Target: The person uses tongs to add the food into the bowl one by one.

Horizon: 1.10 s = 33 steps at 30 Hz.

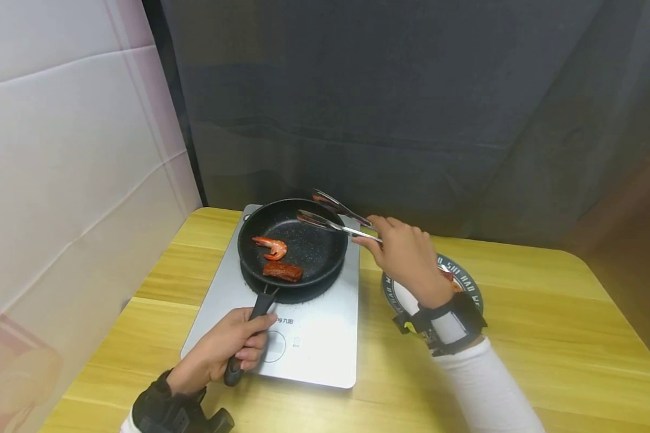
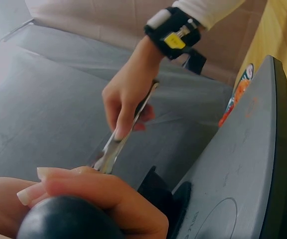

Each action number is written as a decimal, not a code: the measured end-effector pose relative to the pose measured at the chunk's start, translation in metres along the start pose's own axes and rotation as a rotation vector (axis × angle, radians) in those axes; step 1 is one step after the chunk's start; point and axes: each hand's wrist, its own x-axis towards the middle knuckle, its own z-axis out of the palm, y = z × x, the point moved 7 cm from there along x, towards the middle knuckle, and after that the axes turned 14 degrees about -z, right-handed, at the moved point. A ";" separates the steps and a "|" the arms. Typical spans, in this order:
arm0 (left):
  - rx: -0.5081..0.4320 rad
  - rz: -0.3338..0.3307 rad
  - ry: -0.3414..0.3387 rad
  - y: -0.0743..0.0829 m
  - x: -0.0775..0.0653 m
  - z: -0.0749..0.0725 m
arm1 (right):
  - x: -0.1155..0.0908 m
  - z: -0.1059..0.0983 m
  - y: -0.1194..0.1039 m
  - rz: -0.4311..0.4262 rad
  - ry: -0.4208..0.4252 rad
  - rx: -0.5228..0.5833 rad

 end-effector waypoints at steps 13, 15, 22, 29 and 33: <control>0.000 0.001 -0.016 0.000 -0.001 0.002 | -0.040 -0.012 0.020 0.137 0.025 0.018; -0.001 0.001 -0.022 0.000 -0.001 0.002 | -0.047 -0.014 0.025 0.171 0.014 0.019; 0.001 0.000 -0.018 0.001 -0.001 0.002 | -0.072 -0.016 0.038 0.270 -0.043 0.046; 0.007 -0.001 -0.011 0.001 -0.002 0.001 | -0.093 -0.012 0.053 0.363 -0.098 0.085; 0.006 -0.007 -0.009 0.001 -0.002 0.001 | -0.104 -0.011 0.062 0.403 -0.108 0.088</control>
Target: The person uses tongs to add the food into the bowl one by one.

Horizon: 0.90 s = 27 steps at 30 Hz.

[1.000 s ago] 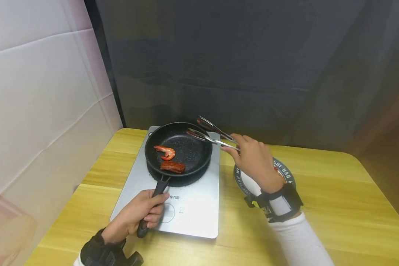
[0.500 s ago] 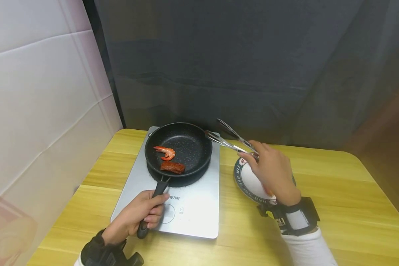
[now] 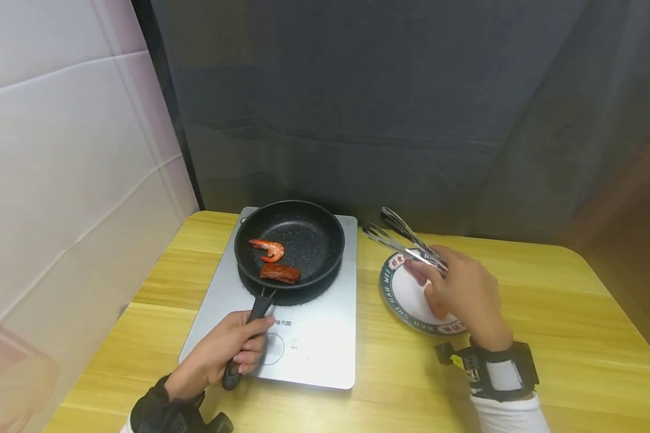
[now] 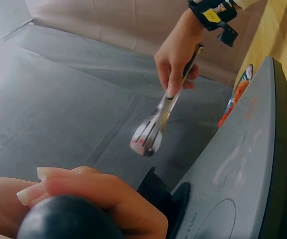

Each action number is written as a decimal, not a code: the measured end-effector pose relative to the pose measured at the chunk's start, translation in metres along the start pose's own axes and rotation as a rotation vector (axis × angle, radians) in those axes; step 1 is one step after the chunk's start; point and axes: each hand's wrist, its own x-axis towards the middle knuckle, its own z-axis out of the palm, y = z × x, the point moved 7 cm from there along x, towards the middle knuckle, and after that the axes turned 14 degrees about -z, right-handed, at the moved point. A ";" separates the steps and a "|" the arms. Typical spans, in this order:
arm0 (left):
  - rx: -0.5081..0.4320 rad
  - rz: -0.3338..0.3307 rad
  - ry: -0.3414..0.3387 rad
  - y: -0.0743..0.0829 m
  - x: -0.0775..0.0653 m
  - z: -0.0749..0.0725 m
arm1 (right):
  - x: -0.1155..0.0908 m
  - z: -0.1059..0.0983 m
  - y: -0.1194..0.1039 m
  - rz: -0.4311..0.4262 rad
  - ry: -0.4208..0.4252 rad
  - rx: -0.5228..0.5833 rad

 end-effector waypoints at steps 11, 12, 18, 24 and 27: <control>-0.016 -0.001 0.004 -0.002 -0.001 -0.001 | -0.016 0.010 0.018 0.010 -0.039 0.002; -0.015 -0.001 0.007 -0.002 -0.001 -0.001 | -0.017 0.012 0.021 0.010 -0.049 -0.003; 0.003 0.009 0.011 -0.001 0.001 -0.001 | -0.025 0.016 0.035 0.022 -0.111 -0.024; -0.002 0.011 -0.003 0.000 0.001 0.000 | -0.029 0.022 0.039 0.044 -0.169 -0.036; -0.007 0.006 -0.008 -0.001 0.001 0.000 | -0.033 0.024 0.042 0.065 -0.186 -0.038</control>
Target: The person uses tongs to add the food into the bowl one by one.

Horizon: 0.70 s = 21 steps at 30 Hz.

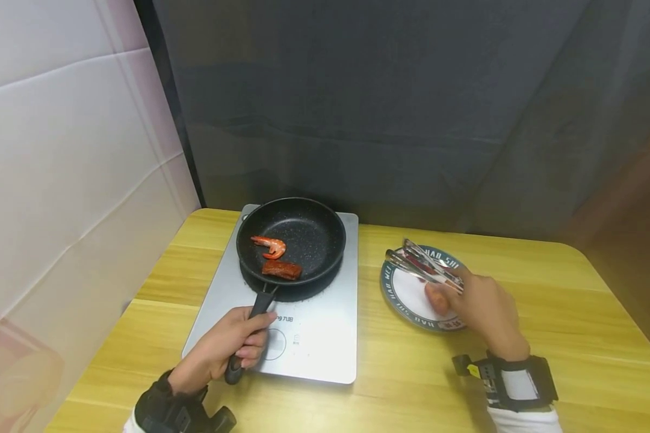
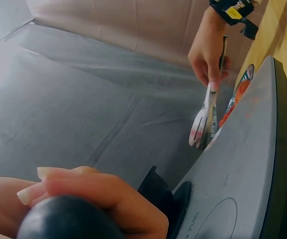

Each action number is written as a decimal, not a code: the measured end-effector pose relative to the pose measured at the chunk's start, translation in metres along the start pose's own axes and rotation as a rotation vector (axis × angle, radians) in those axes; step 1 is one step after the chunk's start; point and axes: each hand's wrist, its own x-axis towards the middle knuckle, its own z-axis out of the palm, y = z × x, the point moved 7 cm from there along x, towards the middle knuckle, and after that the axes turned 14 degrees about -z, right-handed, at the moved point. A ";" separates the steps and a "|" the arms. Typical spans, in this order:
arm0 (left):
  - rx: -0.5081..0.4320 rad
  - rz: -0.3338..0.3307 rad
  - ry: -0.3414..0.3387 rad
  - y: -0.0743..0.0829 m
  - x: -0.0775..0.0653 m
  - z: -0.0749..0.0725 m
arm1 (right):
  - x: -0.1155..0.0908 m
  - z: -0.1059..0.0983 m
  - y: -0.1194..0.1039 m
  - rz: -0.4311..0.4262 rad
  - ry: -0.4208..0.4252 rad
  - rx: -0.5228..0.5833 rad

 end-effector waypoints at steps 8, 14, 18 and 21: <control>-0.016 -0.008 -0.003 -0.001 0.000 -0.001 | -0.011 0.002 0.009 0.004 -0.002 -0.041; -0.016 -0.008 0.002 -0.001 -0.001 -0.002 | -0.016 0.001 0.001 -0.010 0.022 -0.075; -0.024 -0.008 -0.001 -0.001 -0.002 -0.002 | -0.016 0.003 -0.004 0.022 0.003 -0.088; -0.026 -0.009 -0.005 -0.001 -0.002 -0.001 | -0.016 0.004 -0.006 0.038 -0.007 -0.085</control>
